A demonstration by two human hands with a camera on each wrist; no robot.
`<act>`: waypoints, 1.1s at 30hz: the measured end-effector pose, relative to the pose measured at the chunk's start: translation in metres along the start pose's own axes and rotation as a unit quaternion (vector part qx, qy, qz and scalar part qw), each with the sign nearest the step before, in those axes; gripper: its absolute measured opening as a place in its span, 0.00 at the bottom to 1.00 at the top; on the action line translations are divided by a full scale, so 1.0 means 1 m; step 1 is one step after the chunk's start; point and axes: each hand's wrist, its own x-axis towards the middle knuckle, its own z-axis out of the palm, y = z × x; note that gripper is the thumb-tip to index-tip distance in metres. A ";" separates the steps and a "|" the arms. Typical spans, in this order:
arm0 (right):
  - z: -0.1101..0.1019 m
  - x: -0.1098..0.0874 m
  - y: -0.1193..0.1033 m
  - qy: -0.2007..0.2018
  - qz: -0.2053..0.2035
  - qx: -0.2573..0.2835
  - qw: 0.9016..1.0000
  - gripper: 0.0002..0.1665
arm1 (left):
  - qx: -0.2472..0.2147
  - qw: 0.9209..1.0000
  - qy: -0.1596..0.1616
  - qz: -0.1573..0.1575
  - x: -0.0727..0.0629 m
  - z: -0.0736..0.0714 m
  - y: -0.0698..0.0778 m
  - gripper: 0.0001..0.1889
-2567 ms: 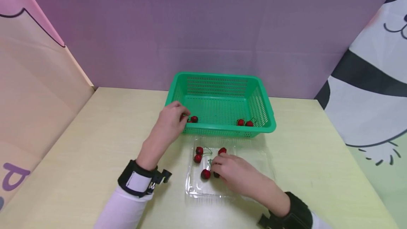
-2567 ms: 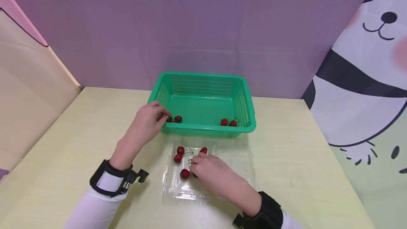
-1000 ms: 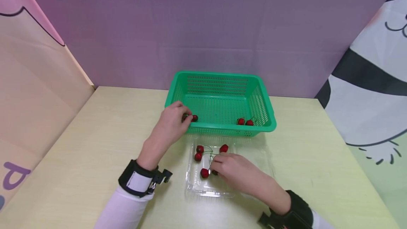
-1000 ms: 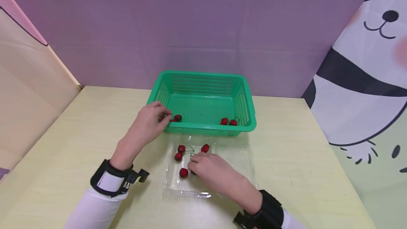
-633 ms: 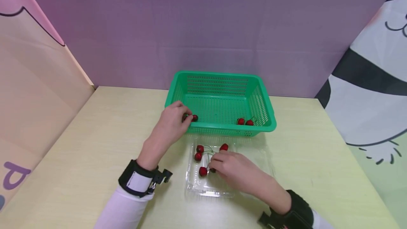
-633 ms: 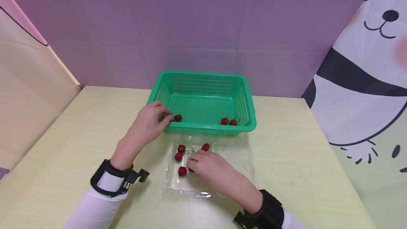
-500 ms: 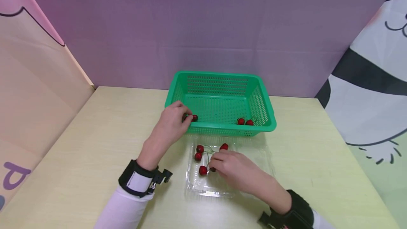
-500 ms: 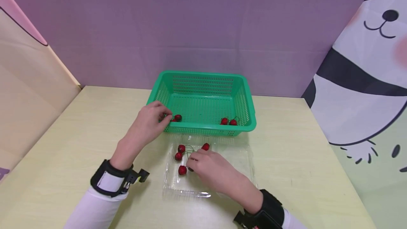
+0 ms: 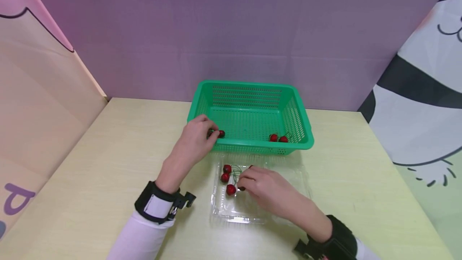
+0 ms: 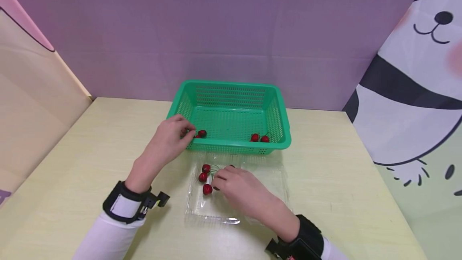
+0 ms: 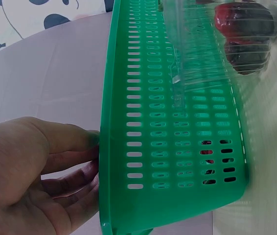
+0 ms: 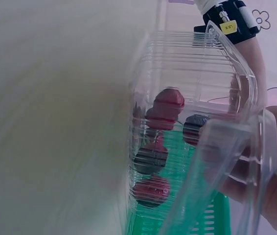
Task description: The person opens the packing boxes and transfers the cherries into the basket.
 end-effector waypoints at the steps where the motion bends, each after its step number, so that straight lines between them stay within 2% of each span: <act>1: -0.001 0.000 0.000 0.000 0.001 0.000 1.000 0.13 | 0.001 1.000 0.000 0.000 0.000 0.000 0.000 0.05; 8: -0.005 -0.001 0.002 0.004 0.016 0.005 1.000 0.13 | -0.002 1.000 0.000 0.000 0.000 0.000 0.000 0.05; 18: -0.012 -0.002 0.007 0.034 0.035 0.029 0.998 0.16 | 0.000 1.000 0.001 0.007 0.000 -0.001 0.003 0.04; 26: -0.018 -0.003 0.009 0.033 0.064 0.048 0.996 0.15 | 0.001 1.000 0.012 0.020 -0.001 0.000 0.004 0.04; 33: -0.023 -0.003 0.012 0.074 0.069 0.045 0.994 0.16 | 0.000 0.999 0.022 0.038 -0.003 0.001 0.007 0.03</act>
